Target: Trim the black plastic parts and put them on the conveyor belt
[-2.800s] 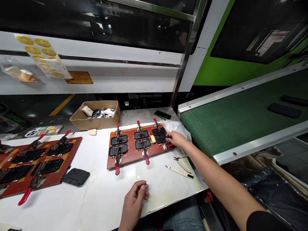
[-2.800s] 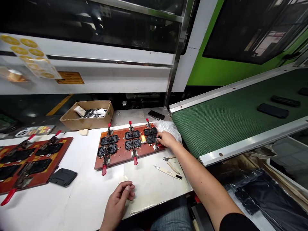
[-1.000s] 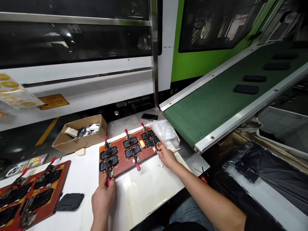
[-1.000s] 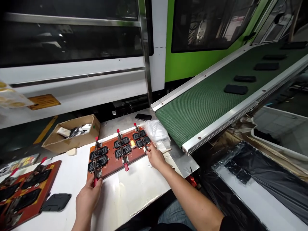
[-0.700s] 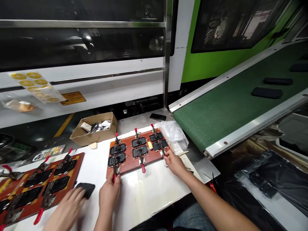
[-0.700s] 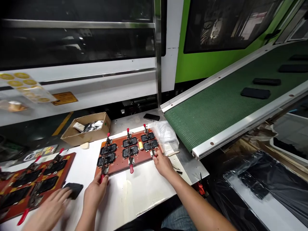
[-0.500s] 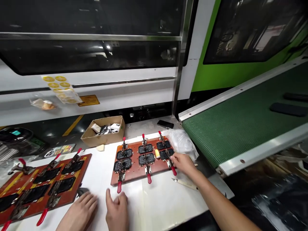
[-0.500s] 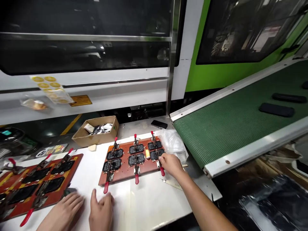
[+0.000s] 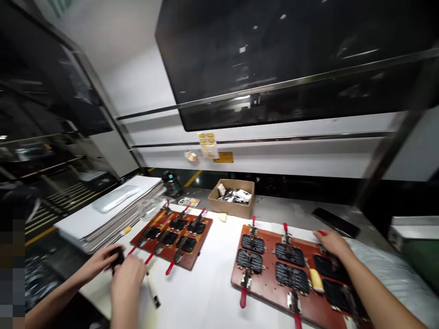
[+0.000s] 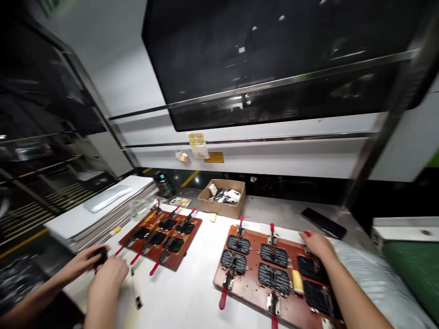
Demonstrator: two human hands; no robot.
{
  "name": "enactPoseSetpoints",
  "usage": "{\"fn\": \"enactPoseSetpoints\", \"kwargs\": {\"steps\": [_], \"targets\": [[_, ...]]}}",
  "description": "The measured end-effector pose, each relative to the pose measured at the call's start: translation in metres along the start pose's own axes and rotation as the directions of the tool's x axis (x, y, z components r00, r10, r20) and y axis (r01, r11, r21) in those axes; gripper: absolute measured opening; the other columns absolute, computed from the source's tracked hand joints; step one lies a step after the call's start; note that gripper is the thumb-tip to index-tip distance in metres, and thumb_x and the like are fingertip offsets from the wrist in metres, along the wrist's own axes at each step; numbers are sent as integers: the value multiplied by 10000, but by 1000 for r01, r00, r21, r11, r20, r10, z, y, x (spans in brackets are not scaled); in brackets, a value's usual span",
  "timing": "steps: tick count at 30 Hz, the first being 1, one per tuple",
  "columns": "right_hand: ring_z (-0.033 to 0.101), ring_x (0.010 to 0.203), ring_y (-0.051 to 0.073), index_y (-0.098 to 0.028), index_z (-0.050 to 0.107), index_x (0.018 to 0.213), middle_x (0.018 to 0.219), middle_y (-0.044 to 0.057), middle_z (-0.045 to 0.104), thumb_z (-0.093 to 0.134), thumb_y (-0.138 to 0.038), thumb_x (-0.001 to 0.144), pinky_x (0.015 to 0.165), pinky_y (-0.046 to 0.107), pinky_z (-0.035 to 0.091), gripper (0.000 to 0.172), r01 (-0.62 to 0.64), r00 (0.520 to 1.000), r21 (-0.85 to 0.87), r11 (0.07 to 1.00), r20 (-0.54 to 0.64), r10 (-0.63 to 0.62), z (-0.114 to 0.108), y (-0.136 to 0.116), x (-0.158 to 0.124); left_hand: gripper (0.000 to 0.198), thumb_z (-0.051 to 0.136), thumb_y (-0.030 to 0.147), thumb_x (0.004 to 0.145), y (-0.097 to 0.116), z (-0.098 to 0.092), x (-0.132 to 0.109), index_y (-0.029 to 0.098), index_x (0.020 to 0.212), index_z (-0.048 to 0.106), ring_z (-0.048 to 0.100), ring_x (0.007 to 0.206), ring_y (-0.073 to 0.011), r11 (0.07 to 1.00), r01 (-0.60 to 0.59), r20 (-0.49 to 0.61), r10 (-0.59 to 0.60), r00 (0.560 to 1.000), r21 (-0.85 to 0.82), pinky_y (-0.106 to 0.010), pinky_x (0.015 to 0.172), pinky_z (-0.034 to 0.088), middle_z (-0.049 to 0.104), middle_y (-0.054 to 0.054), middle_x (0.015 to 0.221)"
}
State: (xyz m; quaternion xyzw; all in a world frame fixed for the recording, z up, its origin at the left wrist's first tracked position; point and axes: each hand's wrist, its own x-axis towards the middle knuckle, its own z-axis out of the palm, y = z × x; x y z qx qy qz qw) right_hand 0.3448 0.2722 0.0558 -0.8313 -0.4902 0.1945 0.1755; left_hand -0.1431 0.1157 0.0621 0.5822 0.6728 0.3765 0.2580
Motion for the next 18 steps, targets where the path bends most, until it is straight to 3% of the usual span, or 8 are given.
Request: {"fn": "enactPoseSetpoints", "kwargs": {"steps": [1,2,4,7,10,12,15,18], "targets": [[754,883,393,-253,616,602,850,203,762,542,-371,879,821,485,547,311,-1,1000,6,1000,-11,1,4,4,4,465,658,670,983,-4,2,-3,251,1170,730,727,1040,-273,1000,10,-24,-10,1000,5,-422,828,646,740,-111,1170],[747,896,405,-257,609,624,877,212,758,519,-383,882,825,500,542,300,-1,999,13,1000,-36,2,7,7,6,381,690,662,963,-6,8,-6,314,1110,739,719,1058,-282,1000,21,-38,-20,999,7,-426,809,651,748,-102,1140],[732,954,410,-248,626,728,959,227,748,473,-399,901,847,505,536,275,12,995,34,999,-101,-9,9,8,2,330,711,595,978,-7,30,-17,281,1078,732,706,1088,-287,1000,17,-23,-17,1000,0,-461,855,637,750,-108,1116],[713,988,334,-202,649,899,1019,192,740,453,-405,967,892,436,542,290,64,987,83,995,-155,-51,2,1,-14,249,700,547,1001,-1,76,-45,311,1076,720,687,1088,-273,1000,-19,100,21,995,-21,-455,863,627,740,-113,1149],[695,999,238,-158,667,1031,1049,101,733,489,-465,1061,948,398,549,357,90,985,124,988,-158,-70,-15,2,-19,289,626,550,1031,2,111,-81,285,1088,727,707,985,-248,997,-64,281,74,957,-43,-415,885,617,751,-91,1091],[697,1010,225,-151,691,1073,1084,72,729,531,-538,1075,956,409,570,419,86,989,133,987,-130,-69,-31,12,-15,308,549,503,1037,0,120,-96,258,1097,726,729,926,-262,996,-77,361,88,928,-46,-414,911,586,766,-83,1010],[707,990,213,-147,681,1185,1137,79,719,592,-515,1067,910,410,607,396,61,997,97,993,-44,-57,-53,32,-18,301,527,496,978,-6,124,-98,295,1087,724,737,868,-305,997,-72,409,79,909,-33,-402,848,558,774,-69,928],[705,941,196,-141,697,1112,1083,67,721,667,-440,1041,865,383,623,308,60,989,8,998,132,-60,-62,39,-41,295,559,512,935,-6,123,-92,302,1066,721,734,826,-300,998,-59,413,68,908,-33,-369,767,537,773,-44,889]]}}
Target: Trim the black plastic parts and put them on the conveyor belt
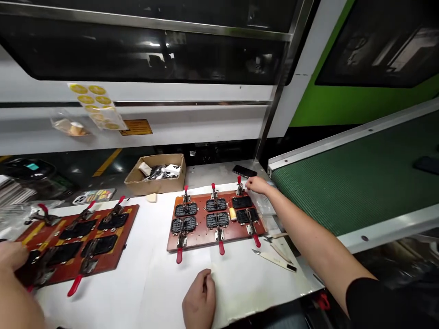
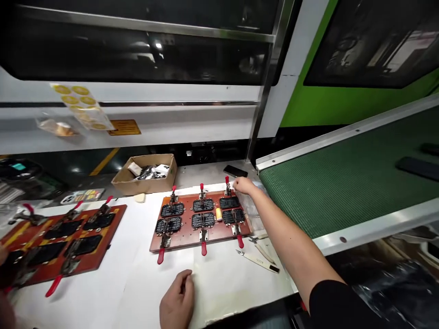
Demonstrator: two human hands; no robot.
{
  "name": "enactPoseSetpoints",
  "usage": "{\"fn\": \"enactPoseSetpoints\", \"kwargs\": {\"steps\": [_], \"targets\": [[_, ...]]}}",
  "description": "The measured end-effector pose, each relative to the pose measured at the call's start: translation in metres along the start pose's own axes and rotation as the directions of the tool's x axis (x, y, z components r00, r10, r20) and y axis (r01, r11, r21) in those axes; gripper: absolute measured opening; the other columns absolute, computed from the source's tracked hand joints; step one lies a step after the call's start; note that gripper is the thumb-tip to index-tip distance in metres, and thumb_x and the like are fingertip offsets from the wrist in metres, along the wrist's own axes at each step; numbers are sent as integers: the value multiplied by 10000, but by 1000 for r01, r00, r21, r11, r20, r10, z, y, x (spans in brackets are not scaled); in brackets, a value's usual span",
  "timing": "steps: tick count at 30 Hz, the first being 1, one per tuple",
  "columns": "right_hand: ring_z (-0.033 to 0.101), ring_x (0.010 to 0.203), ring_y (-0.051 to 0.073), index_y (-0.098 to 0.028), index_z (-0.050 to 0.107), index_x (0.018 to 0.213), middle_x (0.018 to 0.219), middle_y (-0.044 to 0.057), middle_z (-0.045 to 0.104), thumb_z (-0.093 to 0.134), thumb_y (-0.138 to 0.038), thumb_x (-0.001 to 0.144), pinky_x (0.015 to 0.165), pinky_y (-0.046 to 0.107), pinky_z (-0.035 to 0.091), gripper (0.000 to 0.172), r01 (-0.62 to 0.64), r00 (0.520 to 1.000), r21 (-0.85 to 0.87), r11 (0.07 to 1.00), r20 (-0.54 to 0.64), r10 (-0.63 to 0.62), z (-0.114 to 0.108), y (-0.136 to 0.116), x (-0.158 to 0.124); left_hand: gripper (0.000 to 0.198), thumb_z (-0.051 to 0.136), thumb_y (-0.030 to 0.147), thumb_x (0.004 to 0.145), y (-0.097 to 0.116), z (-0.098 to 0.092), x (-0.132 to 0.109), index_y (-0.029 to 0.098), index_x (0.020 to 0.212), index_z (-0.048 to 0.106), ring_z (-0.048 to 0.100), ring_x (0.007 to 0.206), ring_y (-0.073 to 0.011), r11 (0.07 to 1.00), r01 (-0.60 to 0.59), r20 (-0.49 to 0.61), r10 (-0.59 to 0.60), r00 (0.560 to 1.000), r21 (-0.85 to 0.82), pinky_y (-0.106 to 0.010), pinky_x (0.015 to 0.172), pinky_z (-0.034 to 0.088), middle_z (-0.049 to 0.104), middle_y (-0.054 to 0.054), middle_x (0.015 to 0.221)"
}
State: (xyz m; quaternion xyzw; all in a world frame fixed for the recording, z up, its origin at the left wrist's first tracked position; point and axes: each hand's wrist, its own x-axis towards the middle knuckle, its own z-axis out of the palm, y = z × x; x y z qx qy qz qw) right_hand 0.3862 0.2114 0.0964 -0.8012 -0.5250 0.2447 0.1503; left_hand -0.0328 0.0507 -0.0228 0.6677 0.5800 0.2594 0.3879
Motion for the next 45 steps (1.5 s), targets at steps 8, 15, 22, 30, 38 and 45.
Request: {"fn": "enactPoseSetpoints", "kwargs": {"steps": [8,15,22,30,38,45], "targets": [[668,860,169,-141,679,924,935,26,689,730,-338,999,816,344,601,216,109,989,-23,994,105,-106,-3,-27,-64,322,572,517,905,7,-7,-2,273,1046,727,726,799,-289,996,4,-22,-6,1000,-86,-368,771,548,769,-49,878],[665,805,148,-172,659,903,900,18,723,633,-161,936,703,248,519,43,220,966,411,885,37,-258,43,-60,-193,689,551,696,974,37,-14,-7,247,1495,505,697,1202,-311,898,0,169,83,982,-440,-427,990,600,673,-150,1394],[749,896,174,-194,716,1234,989,30,781,658,-286,997,788,266,596,261,191,912,591,783,189,-365,111,-35,-289,996,783,542,916,91,-14,-46,374,1677,164,686,1228,-357,643,335,504,93,859,-689,-417,935,619,579,-153,1494],[448,1427,450,-63,622,1426,1435,267,561,793,-174,805,1260,638,241,654,0,995,19,1000,-104,2,54,81,-253,999,806,531,899,95,-22,-73,455,1652,153,739,1072,-378,608,445,588,44,808,-657,-358,677,605,623,-146,1326],[594,1213,278,-168,621,1425,1316,142,602,589,-273,1003,1100,436,478,435,341,940,-72,937,45,-338,37,45,-293,904,860,380,889,94,-34,-74,372,1562,258,612,1344,-455,558,462,564,13,825,-689,-295,669,604,578,-222,1487],[562,1183,281,-276,545,1538,1291,129,599,626,-424,1056,1005,449,539,511,737,674,-4,676,87,-733,41,-30,-339,801,789,258,914,90,-44,-88,432,1556,343,722,1169,-369,248,489,533,164,830,-837,-324,664,660,619,-147,1470]]}}
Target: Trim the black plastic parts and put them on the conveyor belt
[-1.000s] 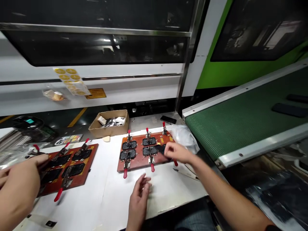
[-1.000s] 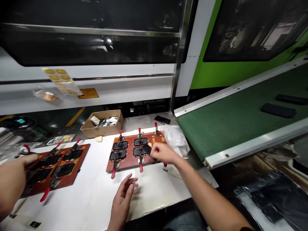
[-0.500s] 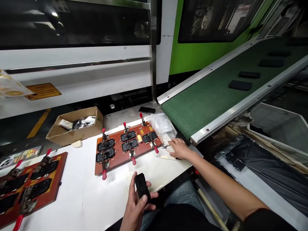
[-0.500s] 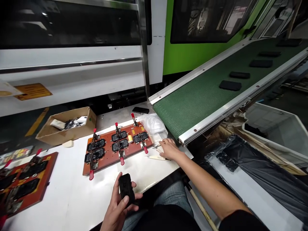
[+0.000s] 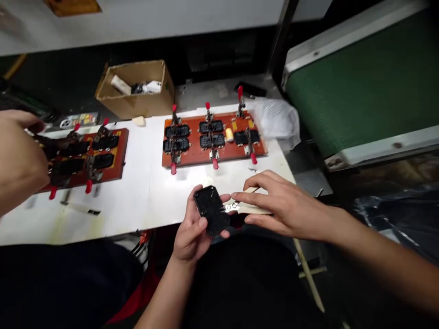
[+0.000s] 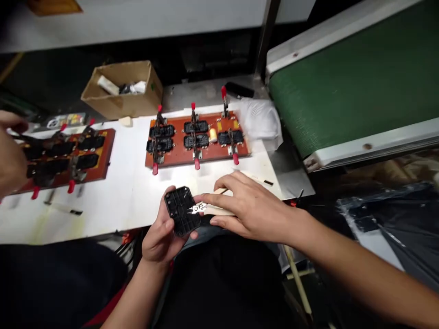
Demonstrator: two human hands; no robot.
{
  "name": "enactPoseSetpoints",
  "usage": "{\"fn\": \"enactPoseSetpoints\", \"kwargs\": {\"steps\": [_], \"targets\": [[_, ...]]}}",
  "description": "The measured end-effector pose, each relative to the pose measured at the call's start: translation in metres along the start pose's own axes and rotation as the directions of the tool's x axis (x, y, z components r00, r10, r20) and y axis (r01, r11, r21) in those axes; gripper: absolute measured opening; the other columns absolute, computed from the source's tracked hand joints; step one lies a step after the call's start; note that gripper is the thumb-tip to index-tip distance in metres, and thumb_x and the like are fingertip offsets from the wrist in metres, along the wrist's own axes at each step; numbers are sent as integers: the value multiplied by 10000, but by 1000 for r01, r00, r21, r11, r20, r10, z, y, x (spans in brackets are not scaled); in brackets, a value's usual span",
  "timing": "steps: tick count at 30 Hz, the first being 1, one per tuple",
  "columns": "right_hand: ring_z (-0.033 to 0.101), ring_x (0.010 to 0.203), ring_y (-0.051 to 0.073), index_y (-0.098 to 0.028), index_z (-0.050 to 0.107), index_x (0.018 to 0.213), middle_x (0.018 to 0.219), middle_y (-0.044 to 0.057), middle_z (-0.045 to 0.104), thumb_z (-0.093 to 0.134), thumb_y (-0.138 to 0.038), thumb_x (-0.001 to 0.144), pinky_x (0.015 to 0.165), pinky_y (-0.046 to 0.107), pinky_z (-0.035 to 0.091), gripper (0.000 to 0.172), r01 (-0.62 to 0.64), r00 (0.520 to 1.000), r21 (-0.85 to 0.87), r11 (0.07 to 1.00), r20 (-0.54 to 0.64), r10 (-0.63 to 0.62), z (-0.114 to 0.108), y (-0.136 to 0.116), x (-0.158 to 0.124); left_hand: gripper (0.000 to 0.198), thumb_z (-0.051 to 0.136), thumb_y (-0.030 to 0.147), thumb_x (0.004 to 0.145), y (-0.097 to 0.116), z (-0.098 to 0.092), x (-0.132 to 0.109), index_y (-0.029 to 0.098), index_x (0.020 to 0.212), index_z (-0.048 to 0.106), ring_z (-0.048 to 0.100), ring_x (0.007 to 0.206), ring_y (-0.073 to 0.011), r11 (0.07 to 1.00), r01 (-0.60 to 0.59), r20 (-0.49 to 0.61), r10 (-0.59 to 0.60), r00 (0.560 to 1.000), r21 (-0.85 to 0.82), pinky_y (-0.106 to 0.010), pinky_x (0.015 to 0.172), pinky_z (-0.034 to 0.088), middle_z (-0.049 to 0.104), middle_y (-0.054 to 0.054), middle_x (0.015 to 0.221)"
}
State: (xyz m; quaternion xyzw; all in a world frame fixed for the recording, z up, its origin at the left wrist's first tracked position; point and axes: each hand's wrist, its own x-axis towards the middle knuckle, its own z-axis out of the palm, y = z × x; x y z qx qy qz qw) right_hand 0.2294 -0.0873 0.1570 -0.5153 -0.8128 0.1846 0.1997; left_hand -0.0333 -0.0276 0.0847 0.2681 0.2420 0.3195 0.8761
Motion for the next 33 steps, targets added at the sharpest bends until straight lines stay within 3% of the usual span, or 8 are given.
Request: {"fn": "enactPoseSetpoints", "kwargs": {"steps": [5,8,13,21,24,28,33], "targets": [[566,1206,348,-239,658,1421,1283,137,611,631,-419,1036,971,530,573,426,138,990,-92,986,-6,-139,-1,-35,30,920,792,401,888,1,5,-20,446,1647,274,751,988,-312,992,-126,-47,125,991,-11,-324,595,648,652,-125,1423],[579,1178,351,-223,711,1321,1221,126,634,606,-414,1041,942,538,585,355,195,979,-140,971,-26,-201,6,-51,46,885,762,407,901,0,3,-31,438,1651,293,763,929,-286,981,-193,-75,194,978,13,-297,593,630,673,-119,1402],[599,1089,313,-204,730,1245,1139,112,650,574,-339,1057,957,523,558,279,226,972,-89,970,-41,-230,25,-64,59,819,764,425,891,-4,-6,-41,368,1624,405,691,1253,-323,953,-294,-191,303,933,75,-377,933,636,678,-110,1414],[584,1039,305,-151,747,1102,1092,139,668,632,-288,1008,862,471,537,201,172,981,-110,979,-76,-181,32,-66,52,920,827,537,851,-4,-8,-45,452,1633,350,643,1329,-318,973,-157,-196,189,962,168,-428,1089,570,603,-56,1522],[575,983,298,-153,749,1037,1034,138,670,630,-317,1007,818,463,523,204,150,976,-150,977,-137,-170,34,-65,48,1027,821,655,814,-8,-6,-42,449,1660,276,613,1362,-362,966,-120,-243,176,954,228,-484,1142,536,563,-61,1564],[550,903,286,-170,749,974,959,124,646,667,-322,981,746,441,489,173,108,968,-163,981,-206,-141,33,-60,41,1152,791,780,775,-10,-3,-37,473,1681,150,498,1473,-421,963,10,-246,59,967,269,-573,1200,481,526,-54,1599],[527,841,259,-201,706,844,888,88,617,713,-310,962,622,382,386,161,94,972,-148,985,-199,-123,28,-49,34,1153,796,768,787,-6,-2,-31,466,1686,140,479,1488,-422,957,57,-231,10,973,284,-590,1204,478,578,-58,1549]]}}
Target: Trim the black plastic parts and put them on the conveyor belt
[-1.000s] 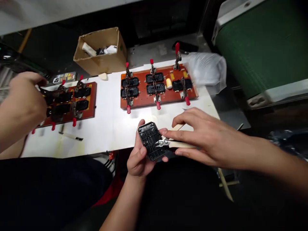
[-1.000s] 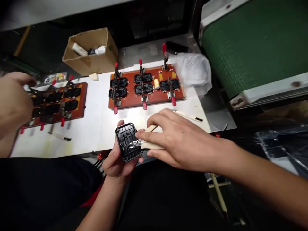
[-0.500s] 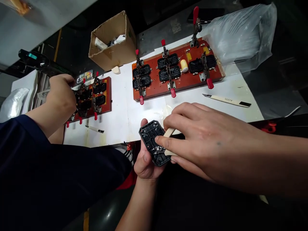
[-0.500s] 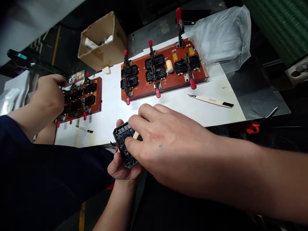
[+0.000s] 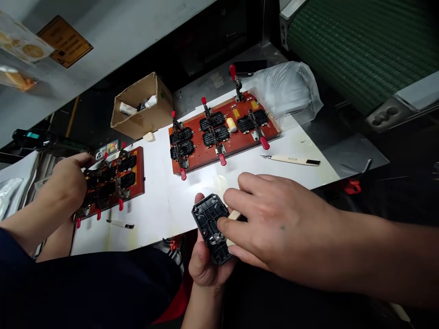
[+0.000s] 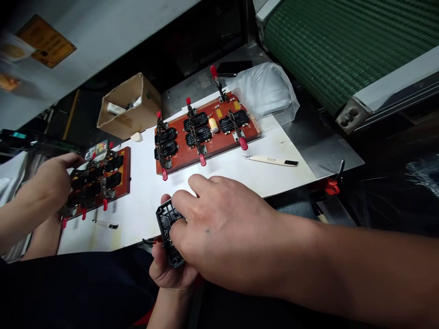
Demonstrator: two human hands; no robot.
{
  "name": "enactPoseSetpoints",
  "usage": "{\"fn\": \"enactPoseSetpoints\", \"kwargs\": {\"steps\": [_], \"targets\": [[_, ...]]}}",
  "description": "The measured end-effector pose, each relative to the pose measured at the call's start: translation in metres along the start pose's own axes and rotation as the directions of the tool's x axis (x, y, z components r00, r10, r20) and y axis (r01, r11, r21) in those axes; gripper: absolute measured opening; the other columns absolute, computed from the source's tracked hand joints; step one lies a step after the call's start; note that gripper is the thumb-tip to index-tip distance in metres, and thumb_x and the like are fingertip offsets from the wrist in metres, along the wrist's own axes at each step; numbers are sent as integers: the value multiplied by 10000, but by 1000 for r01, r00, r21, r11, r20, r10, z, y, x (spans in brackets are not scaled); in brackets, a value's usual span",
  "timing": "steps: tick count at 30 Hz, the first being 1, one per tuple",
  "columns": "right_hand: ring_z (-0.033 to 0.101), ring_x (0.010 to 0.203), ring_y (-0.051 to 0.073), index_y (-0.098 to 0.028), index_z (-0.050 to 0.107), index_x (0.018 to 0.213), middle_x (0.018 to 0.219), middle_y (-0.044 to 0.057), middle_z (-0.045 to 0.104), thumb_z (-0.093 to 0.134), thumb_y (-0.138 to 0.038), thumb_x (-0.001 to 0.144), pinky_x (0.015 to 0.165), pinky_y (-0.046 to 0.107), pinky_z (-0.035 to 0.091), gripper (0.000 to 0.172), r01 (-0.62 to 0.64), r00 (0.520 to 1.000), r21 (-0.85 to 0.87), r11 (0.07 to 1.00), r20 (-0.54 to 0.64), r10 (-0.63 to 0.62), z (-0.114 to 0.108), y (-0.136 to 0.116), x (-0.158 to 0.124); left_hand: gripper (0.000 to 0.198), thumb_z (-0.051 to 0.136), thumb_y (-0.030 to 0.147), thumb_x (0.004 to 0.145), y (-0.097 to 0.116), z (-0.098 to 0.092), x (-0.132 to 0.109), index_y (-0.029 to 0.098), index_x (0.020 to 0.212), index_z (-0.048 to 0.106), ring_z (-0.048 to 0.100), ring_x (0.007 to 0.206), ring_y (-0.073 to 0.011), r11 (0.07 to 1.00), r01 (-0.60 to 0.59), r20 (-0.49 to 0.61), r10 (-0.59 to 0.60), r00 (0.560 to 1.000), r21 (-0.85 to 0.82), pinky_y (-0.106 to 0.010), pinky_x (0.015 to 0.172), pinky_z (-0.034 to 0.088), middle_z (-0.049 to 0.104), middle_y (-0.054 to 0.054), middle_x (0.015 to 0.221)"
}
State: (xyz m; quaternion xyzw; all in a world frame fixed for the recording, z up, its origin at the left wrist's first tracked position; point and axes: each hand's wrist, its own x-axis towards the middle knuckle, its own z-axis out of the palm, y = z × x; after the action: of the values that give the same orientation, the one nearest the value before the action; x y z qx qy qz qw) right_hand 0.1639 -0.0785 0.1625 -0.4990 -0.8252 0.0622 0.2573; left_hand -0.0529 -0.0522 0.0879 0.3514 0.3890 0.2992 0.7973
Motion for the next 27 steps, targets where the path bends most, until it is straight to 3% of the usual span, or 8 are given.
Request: {"fn": "enactPoseSetpoints", "kwargs": {"steps": [4,8,12,14,16,19,23,27], "targets": [[513,806,231,-207,661,807,847,60,613,666,-267,993,588,373,318,196,0,1000,27,1000,10,-1,5,4,-4,1107,792,773,788,-1,-1,2,474,1675,201,541,1425,-432,999,34,29,-35,999,28,-577,1104,561,603,-63,1518],[532,867,238,-201,705,920,927,58,654,643,-304,1023,708,388,404,158,35,999,16,999,-10,-35,5,10,-19,977,798,677,839,-1,-14,6,508,1645,272,636,1311,-358,1000,-16,-58,17,998,14,-449,991,633,620,-37,1500],[570,1017,254,-177,721,1182,1059,85,687,613,-409,1056,945,432,457,286,-146,987,17,989,-65,146,-4,57,-58,789,792,509,878,12,-35,23,465,1582,439,721,1056,-238,990,-114,-197,96,976,-84,-237,731,648,682,-42,1386],[571,1127,286,-174,697,1295,1160,113,693,590,-436,1064,1039,479,438,365,-364,931,-41,931,-53,361,-5,102,-82,753,790,413,858,19,-35,31,406,1554,503,721,938,-239,991,-83,-223,58,973,-104,-243,649,641,703,-84,1290],[551,1210,332,-176,680,1358,1251,139,684,557,-439,1071,1088,535,417,407,-558,827,-136,819,-10,562,1,151,-104,737,767,342,861,20,-26,35,375,1549,507,692,850,-237,997,0,-185,-14,983,-76,-254,567,614,697,-111,1213],[534,1267,371,-155,689,1354,1322,165,661,622,-392,1018,1159,600,369,417,-679,720,-210,704,2,694,19,201,-123,770,720,283,910,7,-3,29,399,1599,397,651,807,-232,997,71,-89,-70,994,1,-225,456,531,665,-119,1166],[537,1308,372,-190,689,1317,1418,168,602,627,-427,998,1194,651,339,403,-668,744,-201,717,-182,643,53,206,-125,903,697,313,950,-32,14,19,468,1656,156,668,833,-232,988,145,94,-140,986,-55,-204,463,506,638,-119,1194],[615,1165,330,-174,675,1284,1245,153,685,515,-270,1023,1029,531,515,321,-549,835,-81,832,-87,543,91,177,-118,1089,780,374,883,-51,12,36,417,1681,41,680,842,-236,992,109,168,-97,981,-65,-222,478,508,624,-124,1197]]}}
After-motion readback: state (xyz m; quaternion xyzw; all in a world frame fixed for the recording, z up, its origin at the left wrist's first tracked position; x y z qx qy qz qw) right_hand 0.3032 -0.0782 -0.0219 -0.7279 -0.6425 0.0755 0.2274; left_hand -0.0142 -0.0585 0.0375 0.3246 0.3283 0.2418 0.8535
